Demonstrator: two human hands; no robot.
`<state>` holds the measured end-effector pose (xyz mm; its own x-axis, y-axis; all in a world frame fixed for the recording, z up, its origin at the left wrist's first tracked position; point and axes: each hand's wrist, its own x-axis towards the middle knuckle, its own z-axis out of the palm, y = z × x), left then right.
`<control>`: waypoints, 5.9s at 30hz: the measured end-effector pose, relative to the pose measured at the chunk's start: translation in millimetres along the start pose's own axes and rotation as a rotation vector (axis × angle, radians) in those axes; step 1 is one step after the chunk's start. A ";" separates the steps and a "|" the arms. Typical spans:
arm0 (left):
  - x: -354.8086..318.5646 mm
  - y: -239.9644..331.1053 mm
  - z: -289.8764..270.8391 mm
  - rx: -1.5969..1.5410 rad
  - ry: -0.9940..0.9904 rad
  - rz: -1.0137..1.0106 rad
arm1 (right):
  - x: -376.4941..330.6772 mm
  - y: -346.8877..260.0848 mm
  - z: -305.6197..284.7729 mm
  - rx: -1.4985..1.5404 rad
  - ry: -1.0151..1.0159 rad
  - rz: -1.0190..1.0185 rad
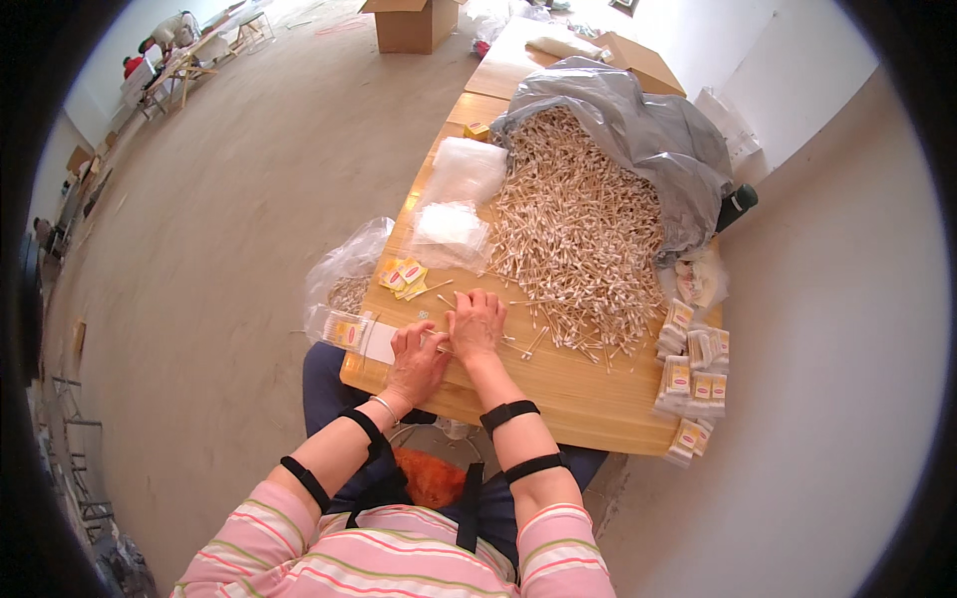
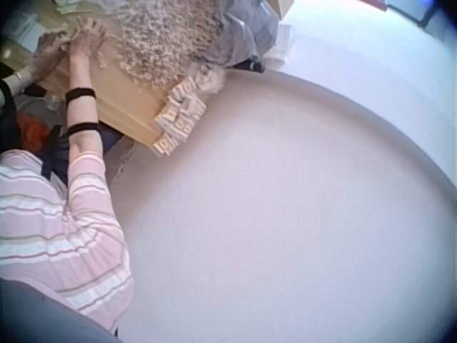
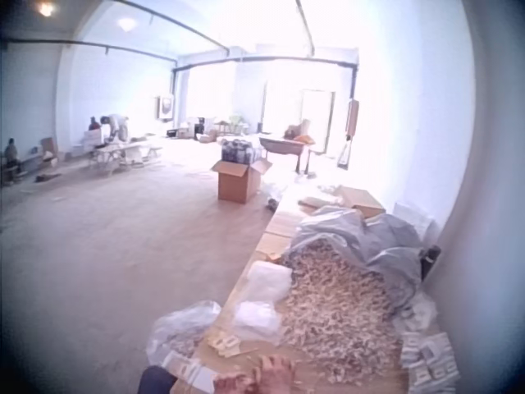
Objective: Counting and packaging cotton swabs into plastic bags.
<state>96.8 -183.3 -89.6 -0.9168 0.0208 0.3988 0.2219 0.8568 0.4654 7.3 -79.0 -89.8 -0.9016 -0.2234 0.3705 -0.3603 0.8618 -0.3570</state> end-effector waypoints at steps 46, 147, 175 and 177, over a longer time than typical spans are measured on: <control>15.5 2.3 -1.9 -0.089 -0.022 0.062 | -57.3 25.1 -19.4 0.205 -0.003 0.106; 11.2 -28.7 22.6 -0.765 0.068 -0.329 | -57.5 6.5 -2.6 0.358 -0.015 0.244; 10.5 -30.8 26.2 -1.378 -0.018 -0.549 | -69.3 -15.5 -15.5 -0.183 -0.446 -0.045; 6.3 -35.3 31.9 -1.393 0.044 -0.555 | -70.8 -19.8 -19.2 -0.211 -0.513 -0.076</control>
<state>72.7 -197.0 -128.7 -0.9833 -0.1701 -0.0649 0.0116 -0.4143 0.9101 82.8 -71.6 -92.5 -0.8950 -0.4359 -0.0950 -0.4206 0.8954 -0.1462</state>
